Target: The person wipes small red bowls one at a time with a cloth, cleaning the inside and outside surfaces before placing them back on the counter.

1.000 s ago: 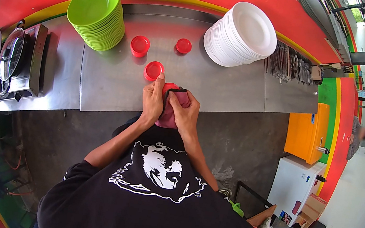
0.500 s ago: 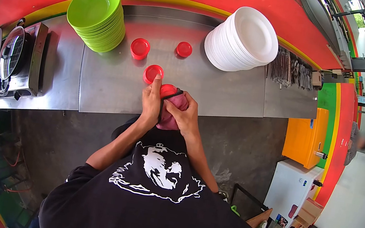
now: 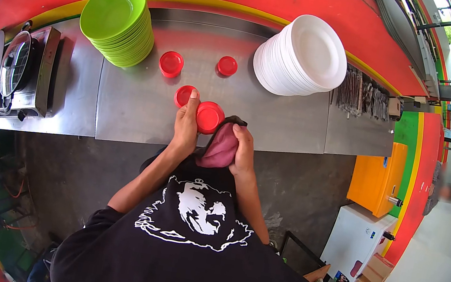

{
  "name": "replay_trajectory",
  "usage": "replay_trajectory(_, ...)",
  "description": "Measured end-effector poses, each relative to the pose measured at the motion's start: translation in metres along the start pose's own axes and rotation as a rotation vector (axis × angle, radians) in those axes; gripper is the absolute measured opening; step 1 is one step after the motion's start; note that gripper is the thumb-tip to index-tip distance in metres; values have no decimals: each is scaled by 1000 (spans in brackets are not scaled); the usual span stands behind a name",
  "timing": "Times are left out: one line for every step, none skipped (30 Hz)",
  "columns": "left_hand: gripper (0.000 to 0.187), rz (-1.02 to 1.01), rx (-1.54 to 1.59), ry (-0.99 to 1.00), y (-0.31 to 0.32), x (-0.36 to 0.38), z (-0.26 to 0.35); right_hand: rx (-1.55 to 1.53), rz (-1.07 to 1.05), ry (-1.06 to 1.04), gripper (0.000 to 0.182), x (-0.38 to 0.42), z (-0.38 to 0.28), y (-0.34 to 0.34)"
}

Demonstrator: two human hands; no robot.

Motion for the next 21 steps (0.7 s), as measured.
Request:
replay_trajectory(50,-8,-21,18,-6,-7,-2,-2,-18,99,20,0,-4,-1)
replay_trajectory(52,-16,-42,35,-12,-13,-5,-4,-36,197,21,0,-10,-2)
replay_trajectory(51,-63,-146,149,-10,-11,1,-7,-51,295,22,0,-13,-2)
replay_trajectory(51,-113,-252,262,-7,-7,8,-57,-29,378,23,-1,-14,-3)
replay_trajectory(51,-164,-357,374,-4,-3,14,-81,-42,395,26,-3,-15,-2)
replay_trajectory(48,-291,-495,536,-1,1,22,-105,-57,412,29,-5,-15,-1)
replay_trajectory(45,-419,-633,699,0,4,30,-129,-74,431,33,-7,-15,1)
replay_trajectory(43,-546,-773,858,2,9,35,-100,-107,465,31,-10,-14,0)
replay_trajectory(41,-593,-844,970,6,13,39,-71,-143,500,29,-13,-12,-1)
replay_trajectory(39,-641,-916,1082,11,16,44,-42,-180,533,27,-15,-11,-1)
replay_trajectory(37,-690,-987,1194,15,19,47,2,-167,524,28,-18,-11,-1)
replay_trajectory(38,-680,-1086,1196,15,22,48,47,-153,514,28,-19,-13,-1)
replay_trajectory(35,-672,-1063,1166,13,21,47,92,-139,503,28,-22,-14,0)
replay_trajectory(32,-663,-1039,1135,11,19,44,121,-150,468,26,-26,-13,-1)
replay_trajectory(29,-654,-1015,1101,8,19,42,149,-159,434,24,-31,-10,-3)
replay_trajectory(24,-593,-989,1074,8,19,39,177,-168,401,22,-35,-8,-5)
replay_trajectory(22,-534,-961,1047,10,20,34,229,-174,307,20,-39,-5,-5)
replay_trajectory(23,-474,-933,1020,9,19,31,280,-181,213,18,-43,-2,-1)
replay_trajectory(29,-433,-903,942,4,15,26,331,-188,117,16,-45,0,4)
replay_trajectory(35,-393,-871,865,-4,10,19,350,-157,67,16,-48,2,8)
replay_trajectory(42,-355,-838,788,-11,3,12,446,-137,0,17,-52,3,11)
Point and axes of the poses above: each hand's wrist, its own x-axis away from the middle knuckle, its own y-axis out of the palm, z = x × y, the point moved 3 cm from there along -x, towards the middle knuckle, and after that the axes turned 5 degrees about z, right-handed, at the moved point
